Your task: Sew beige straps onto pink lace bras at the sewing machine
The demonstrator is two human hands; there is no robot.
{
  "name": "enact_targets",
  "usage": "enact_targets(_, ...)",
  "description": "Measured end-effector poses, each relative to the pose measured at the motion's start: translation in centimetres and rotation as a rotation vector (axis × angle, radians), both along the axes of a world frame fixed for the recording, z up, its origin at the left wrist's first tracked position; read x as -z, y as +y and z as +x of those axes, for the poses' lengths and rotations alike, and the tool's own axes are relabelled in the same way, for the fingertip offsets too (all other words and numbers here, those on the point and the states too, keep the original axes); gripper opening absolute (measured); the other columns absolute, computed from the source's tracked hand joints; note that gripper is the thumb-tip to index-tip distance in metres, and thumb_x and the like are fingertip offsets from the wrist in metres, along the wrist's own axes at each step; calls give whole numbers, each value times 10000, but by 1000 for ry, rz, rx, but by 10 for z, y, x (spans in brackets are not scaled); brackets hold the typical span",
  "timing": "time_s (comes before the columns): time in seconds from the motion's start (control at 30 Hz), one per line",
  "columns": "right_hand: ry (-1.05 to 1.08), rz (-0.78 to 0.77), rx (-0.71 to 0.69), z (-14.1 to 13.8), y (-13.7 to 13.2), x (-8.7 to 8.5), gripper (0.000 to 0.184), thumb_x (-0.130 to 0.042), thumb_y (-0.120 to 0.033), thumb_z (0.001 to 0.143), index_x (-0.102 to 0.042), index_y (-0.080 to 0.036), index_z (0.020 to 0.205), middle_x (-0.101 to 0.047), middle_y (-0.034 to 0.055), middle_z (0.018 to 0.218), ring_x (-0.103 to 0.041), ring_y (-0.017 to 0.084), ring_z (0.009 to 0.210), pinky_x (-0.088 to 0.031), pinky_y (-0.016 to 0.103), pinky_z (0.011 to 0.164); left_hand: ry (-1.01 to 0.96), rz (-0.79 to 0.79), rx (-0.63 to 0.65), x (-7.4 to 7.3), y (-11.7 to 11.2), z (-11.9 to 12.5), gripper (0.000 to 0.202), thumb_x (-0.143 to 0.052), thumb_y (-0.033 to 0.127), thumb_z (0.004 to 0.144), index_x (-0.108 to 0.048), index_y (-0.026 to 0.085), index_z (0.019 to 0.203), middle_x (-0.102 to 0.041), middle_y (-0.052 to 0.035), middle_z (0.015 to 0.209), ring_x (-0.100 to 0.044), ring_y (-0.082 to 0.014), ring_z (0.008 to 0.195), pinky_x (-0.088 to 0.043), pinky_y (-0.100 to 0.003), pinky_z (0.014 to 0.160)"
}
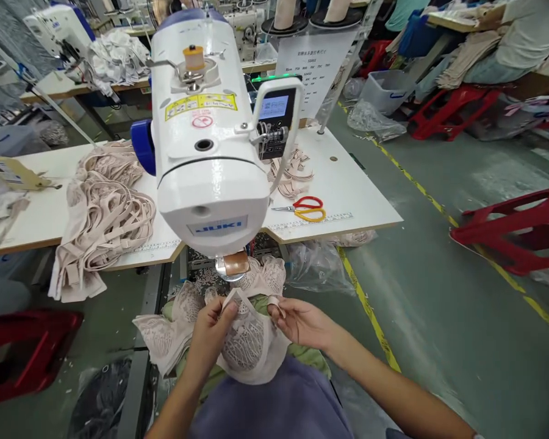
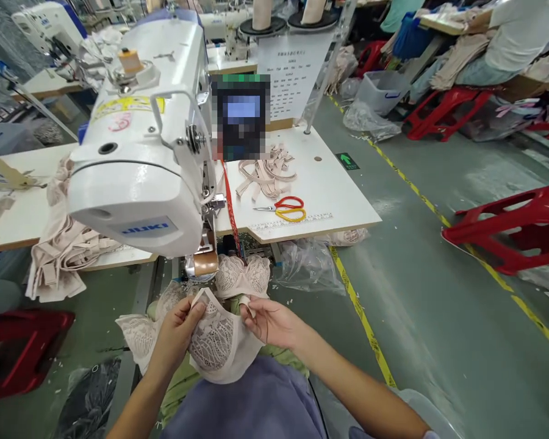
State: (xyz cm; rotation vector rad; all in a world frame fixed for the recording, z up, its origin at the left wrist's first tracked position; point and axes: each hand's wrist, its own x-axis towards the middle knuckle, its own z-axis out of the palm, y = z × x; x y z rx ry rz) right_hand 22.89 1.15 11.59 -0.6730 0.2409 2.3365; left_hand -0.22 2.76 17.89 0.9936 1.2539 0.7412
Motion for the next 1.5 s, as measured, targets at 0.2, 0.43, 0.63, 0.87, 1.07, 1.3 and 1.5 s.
enact_targets(0.2, 0, 38, 136, -24, 3, -5, 117, -703, -158, 834, -603, -137, 892, -684, 5, 815, -677, 78, 754, -554, 181, 747, -13, -24, 62, 0, -5, -3, 354, -658, 509, 831, -649, 161, 765, -546, 11, 677, -463, -115, 622, -369, -209, 574)
enact_targets(0.43, -298, 473, 83, -36, 14, -14, 190, -775, -258, 793, -661, -152, 904, -639, 1, 859, -580, 83, 749, -448, 196, 712, 97, 21, 166, -17, -10, -1, 305, -631, 465, 857, -674, 164, 831, -588, 3, 701, -514, -133, 649, -392, -220, 602)
enact_targets(0.63, -316, 524, -11, -50, 5, -27, 289, -816, -265, 724, -674, -182, 961, -658, 6, 896, -591, 118, 767, -445, 236, 714, 181, 50, 216, -17, -8, 9, 308, -586, 429, 884, -658, 172, 1039, -655, -35, 851, -586, -178, 779, -442, -250, 670)
enact_targets(0.87, -438, 395, 1, -44, 8, -17, 278, -779, -424, 764, -665, -172, 795, -465, -66, 568, -367, 52, 498, -301, 180, 486, 162, 41, 249, -7, -8, 12, 348, -551, 467, 897, -586, 160, 736, -481, 31, 645, -421, -116, 610, -335, -222, 565)
enact_targets(1.07, -556, 524, 159, -9, 27, -32, 257, -838, -387, 695, -744, -175, 805, -647, 18, 902, -574, 102, 798, -465, 220, 763, 282, 139, 134, -12, -5, 13, 355, -528, 468, 910, -631, 157, 775, -496, 24, 650, -438, -123, 620, -320, -223, 555)
enact_targets(1.3, -692, 975, -164, -23, 30, -70, 254, -691, -395, 849, -771, -178, 954, -701, 64, 960, -636, 178, 887, -486, 293, 795, 369, 249, 197, -15, -3, 16, 310, -520, 418, 920, -656, 157, 823, -540, 16, 641, -472, -128, 602, -340, -227, 551)
enact_targets(1.5, -928, 1104, -30, -30, 30, -71, 220, -683, -382, 859, -784, -187, 872, -673, 43, 839, -624, 159, 777, -460, 251, 681, 269, 508, 269, -9, -6, 15, 219, -547, 310, 917, -592, 174, 752, -610, -63, 941, -584, -177, 847, -447, -260, 699)
